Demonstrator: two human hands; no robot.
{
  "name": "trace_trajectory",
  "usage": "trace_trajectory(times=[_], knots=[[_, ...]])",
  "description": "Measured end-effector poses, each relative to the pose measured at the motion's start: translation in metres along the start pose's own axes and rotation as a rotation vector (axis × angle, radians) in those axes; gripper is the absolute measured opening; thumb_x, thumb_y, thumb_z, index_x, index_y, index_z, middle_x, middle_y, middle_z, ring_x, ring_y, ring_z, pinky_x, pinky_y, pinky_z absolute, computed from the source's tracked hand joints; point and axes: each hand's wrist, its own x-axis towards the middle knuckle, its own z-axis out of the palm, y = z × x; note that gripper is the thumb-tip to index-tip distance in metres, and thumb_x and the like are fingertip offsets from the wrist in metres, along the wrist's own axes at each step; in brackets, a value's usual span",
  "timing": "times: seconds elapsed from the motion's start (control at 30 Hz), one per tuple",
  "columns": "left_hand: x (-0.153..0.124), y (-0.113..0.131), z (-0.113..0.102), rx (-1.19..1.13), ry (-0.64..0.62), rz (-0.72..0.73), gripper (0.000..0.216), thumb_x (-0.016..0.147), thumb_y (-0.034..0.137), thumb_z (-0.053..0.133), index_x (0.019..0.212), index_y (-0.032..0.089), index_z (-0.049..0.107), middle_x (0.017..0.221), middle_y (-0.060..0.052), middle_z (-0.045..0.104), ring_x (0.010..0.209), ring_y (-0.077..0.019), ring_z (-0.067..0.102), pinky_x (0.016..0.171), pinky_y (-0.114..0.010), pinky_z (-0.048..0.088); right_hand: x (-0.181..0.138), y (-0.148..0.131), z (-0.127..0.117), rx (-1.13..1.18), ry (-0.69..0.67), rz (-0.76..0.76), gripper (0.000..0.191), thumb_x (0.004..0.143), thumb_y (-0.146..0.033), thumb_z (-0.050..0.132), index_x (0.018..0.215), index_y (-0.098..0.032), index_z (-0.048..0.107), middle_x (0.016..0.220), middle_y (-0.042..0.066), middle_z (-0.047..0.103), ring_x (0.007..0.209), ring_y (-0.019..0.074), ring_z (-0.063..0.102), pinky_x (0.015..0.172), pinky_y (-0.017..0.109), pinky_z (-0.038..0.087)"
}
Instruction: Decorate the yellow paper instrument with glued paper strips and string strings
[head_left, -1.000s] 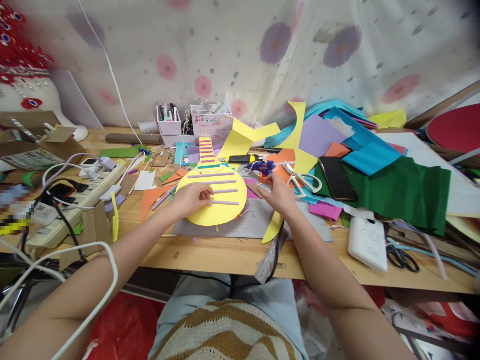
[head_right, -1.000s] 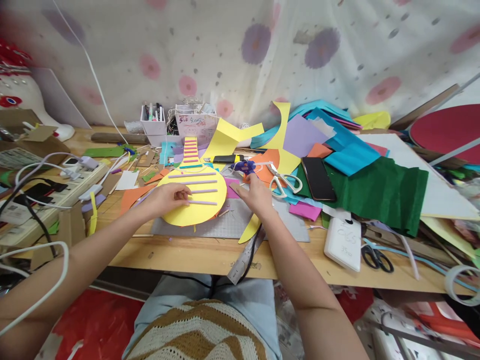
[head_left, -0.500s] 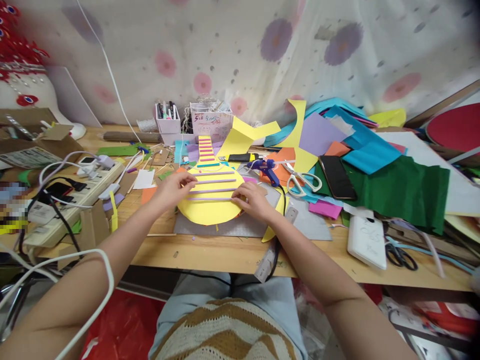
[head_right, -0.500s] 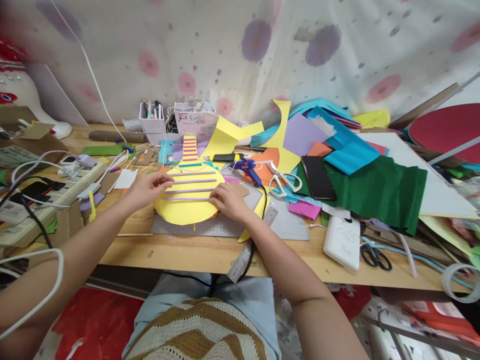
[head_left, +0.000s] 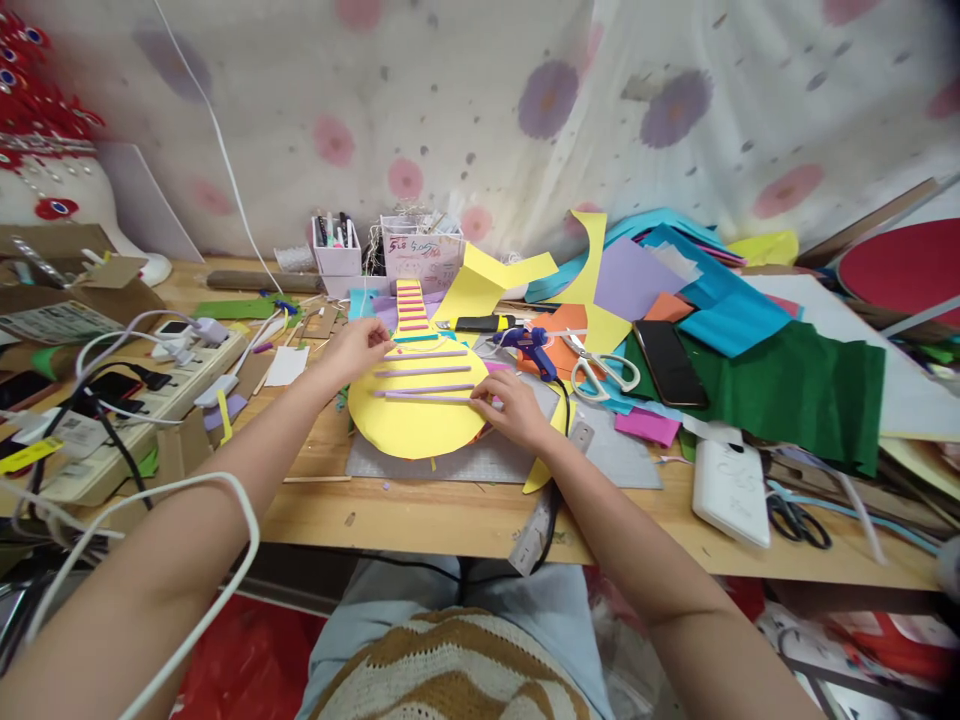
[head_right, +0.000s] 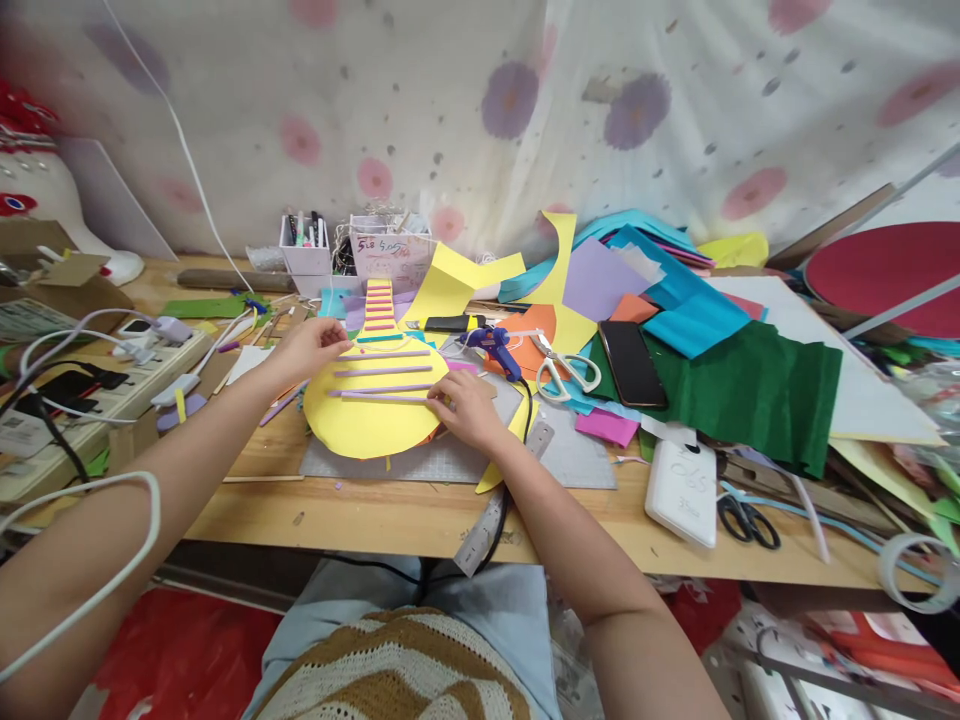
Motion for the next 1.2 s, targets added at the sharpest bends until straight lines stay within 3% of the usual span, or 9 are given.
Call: trace_trajectory(times=[0.2,0.4,0.6,0.7,0.9,1.03,1.2], knots=[[0.034,-0.003,0.019,0.196,-0.107,0.117,0.015,0.070,0.026,0.060,0.079,0.017,0.065,0.089,-0.009,0.060,0.092,-0.0247,0.054,0.083,-0.034,0.042,-0.001,0.001,-0.004,-0.016,-0.008,0.037,0.009,0.082,-0.027,0.057,0.083,-0.019,0.061,0.083,0.005,0.060,0.082,0.0177,0.054,0.075,0.031,0.040],[0.039,-0.001,0.018,0.123,-0.174,0.145,0.009,0.073,0.025,0.054,0.071,0.017,0.058,0.084,-0.007,0.062,0.086,-0.0223,0.056,0.080,-0.033,0.042,0.017,0.003,-0.017,0.010,0.046,0.103,0.009,0.081,-0.025,0.056,0.086,-0.018,0.060,0.080,0.004,0.059,0.079,0.0173,0.053,0.072,0.030,0.041],[0.036,0.003,0.016,-0.053,-0.191,0.122,0.028,0.078,0.032,0.049,0.098,0.014,0.057,0.098,-0.009,0.063,0.088,-0.0203,0.058,0.077,-0.031,0.044,0.052,0.013,-0.022,0.017,0.076,0.218,0.012,0.078,-0.018,0.052,0.087,-0.019,0.060,0.082,0.004,0.061,0.077,0.0168,0.055,0.069,0.029,0.043],[0.036,0.007,0.017,0.017,-0.209,0.154,0.037,0.077,0.034,0.052,0.107,0.014,0.056,0.101,-0.009,0.063,0.090,-0.0214,0.058,0.077,-0.031,0.044,0.061,0.019,-0.029,-0.071,0.129,0.235,0.017,0.076,-0.012,0.048,0.087,-0.019,0.060,0.085,0.006,0.062,0.083,0.0193,0.056,0.072,0.032,0.043],[0.044,0.010,0.021,0.245,-0.291,0.207,0.020,0.071,0.035,0.057,0.075,0.016,0.062,0.087,-0.009,0.065,0.086,-0.0241,0.057,0.072,-0.031,0.041,0.058,0.023,-0.044,-0.154,0.174,0.216,0.016,0.074,-0.012,0.049,0.084,-0.018,0.059,0.091,0.008,0.064,0.085,0.0217,0.056,0.073,0.034,0.043],[0.048,0.006,0.021,0.151,-0.325,0.151,0.018,0.071,0.034,0.057,0.067,0.017,0.058,0.075,-0.006,0.064,0.071,-0.0196,0.055,0.060,-0.027,0.038,0.056,0.020,-0.047,-0.150,0.166,0.223,0.013,0.075,-0.014,0.050,0.083,-0.018,0.060,0.089,0.008,0.064,0.083,0.0212,0.056,0.072,0.034,0.044],[0.047,0.010,0.014,-0.143,-0.260,0.024,0.016,0.073,0.030,0.057,0.067,0.016,0.052,0.067,-0.002,0.060,0.062,-0.0146,0.050,0.056,-0.024,0.034,0.058,0.020,-0.056,-0.082,0.218,0.252,0.014,0.076,-0.016,0.049,0.084,-0.018,0.061,0.089,0.008,0.065,0.086,0.0209,0.058,0.076,0.035,0.046]])
